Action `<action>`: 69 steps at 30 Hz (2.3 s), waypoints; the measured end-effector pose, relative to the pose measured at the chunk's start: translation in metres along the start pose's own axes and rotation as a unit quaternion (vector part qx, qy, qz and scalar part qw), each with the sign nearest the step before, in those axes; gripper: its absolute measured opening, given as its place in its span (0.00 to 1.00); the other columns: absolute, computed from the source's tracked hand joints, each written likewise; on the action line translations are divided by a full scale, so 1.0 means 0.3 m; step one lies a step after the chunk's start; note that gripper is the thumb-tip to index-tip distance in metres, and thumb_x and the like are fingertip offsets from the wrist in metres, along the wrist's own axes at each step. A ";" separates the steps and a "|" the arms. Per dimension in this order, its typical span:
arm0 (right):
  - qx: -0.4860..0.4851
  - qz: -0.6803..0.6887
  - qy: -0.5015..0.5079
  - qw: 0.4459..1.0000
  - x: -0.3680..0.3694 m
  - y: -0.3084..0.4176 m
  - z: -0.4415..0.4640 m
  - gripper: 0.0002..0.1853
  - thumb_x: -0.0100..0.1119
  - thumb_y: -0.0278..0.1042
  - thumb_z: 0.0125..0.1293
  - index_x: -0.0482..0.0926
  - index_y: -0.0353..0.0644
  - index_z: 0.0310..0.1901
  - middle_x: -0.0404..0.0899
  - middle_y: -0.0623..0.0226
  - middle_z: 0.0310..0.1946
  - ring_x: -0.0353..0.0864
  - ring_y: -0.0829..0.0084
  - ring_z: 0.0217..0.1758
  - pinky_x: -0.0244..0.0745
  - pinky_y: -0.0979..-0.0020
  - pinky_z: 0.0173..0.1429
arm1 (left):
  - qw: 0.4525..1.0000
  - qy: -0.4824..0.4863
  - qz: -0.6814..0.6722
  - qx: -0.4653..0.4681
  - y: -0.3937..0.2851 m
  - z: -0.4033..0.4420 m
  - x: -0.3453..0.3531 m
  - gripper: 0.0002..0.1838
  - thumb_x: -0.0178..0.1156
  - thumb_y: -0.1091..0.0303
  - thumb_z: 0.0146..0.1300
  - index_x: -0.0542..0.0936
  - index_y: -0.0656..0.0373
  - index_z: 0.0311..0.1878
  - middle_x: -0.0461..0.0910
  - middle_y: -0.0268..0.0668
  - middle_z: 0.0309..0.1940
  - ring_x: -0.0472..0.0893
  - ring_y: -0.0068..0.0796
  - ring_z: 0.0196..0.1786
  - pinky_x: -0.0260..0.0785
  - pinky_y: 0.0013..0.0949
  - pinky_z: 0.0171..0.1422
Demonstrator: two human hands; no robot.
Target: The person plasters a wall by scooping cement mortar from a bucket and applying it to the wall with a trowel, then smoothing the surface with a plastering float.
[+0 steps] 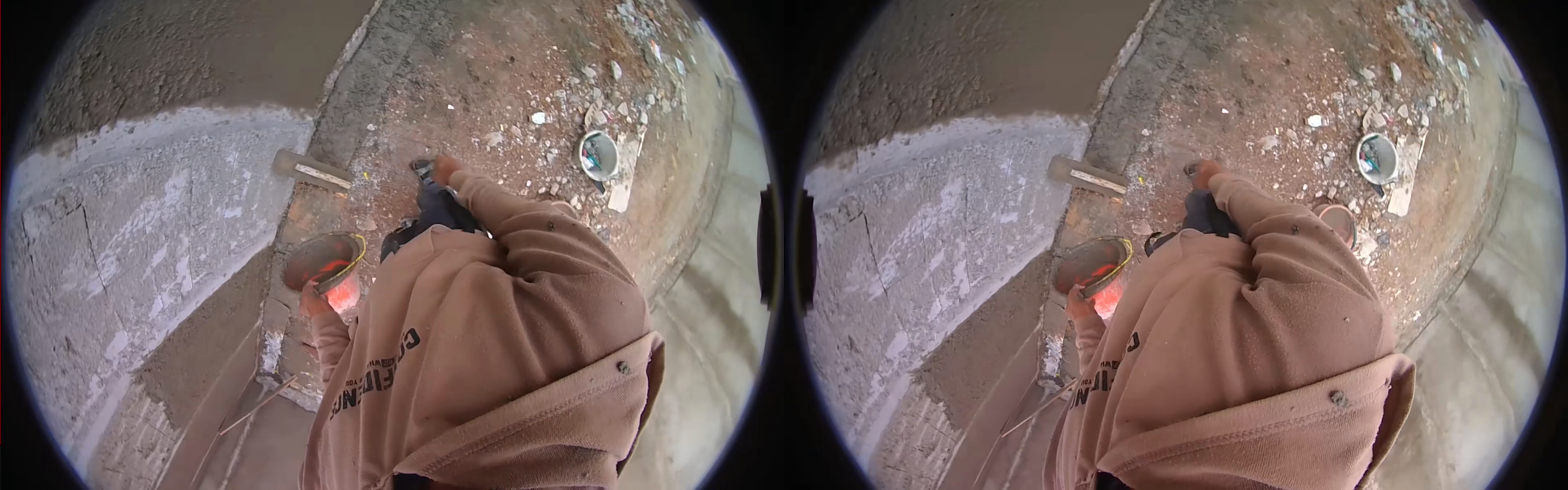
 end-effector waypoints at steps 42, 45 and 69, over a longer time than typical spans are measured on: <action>-0.010 0.004 -0.307 0.952 1.562 0.986 1.761 0.29 0.64 0.46 0.64 0.70 0.42 0.63 0.77 0.43 0.55 0.75 0.42 0.62 0.75 0.51 0.62 | 0.931 -0.051 0.027 -0.360 1.319 0.901 -0.610 0.18 0.60 0.67 0.65 0.79 0.62 0.57 0.84 0.42 0.49 0.83 0.34 0.53 0.72 0.39 0.59; -0.029 0.123 -0.183 0.975 1.602 0.947 1.838 0.33 0.62 0.41 0.64 0.65 0.35 0.67 0.77 0.42 0.55 0.77 0.39 0.57 0.74 0.50 0.60 | 0.912 -0.056 0.073 -0.399 1.416 0.835 -0.711 0.14 0.63 0.69 0.61 0.80 0.62 0.49 0.85 0.40 0.43 0.85 0.34 0.45 0.74 0.37 0.50; -0.284 0.390 -0.580 0.656 -0.420 2.082 -0.388 0.25 0.52 0.46 0.76 0.63 0.32 0.60 0.79 0.35 0.43 0.79 0.36 0.48 0.73 0.48 0.54 | 0.934 0.122 -0.153 0.297 -0.495 0.923 -0.567 0.12 0.58 0.64 0.71 0.73 0.62 0.33 0.74 0.32 0.25 0.72 0.23 0.28 0.64 0.31 0.32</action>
Point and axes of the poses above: each hand's wrist, its own z-axis towards the middle knuckle, its own x-axis out of the palm, y = z × x, the point moved 9 cm from there along z, towards the middle knuckle
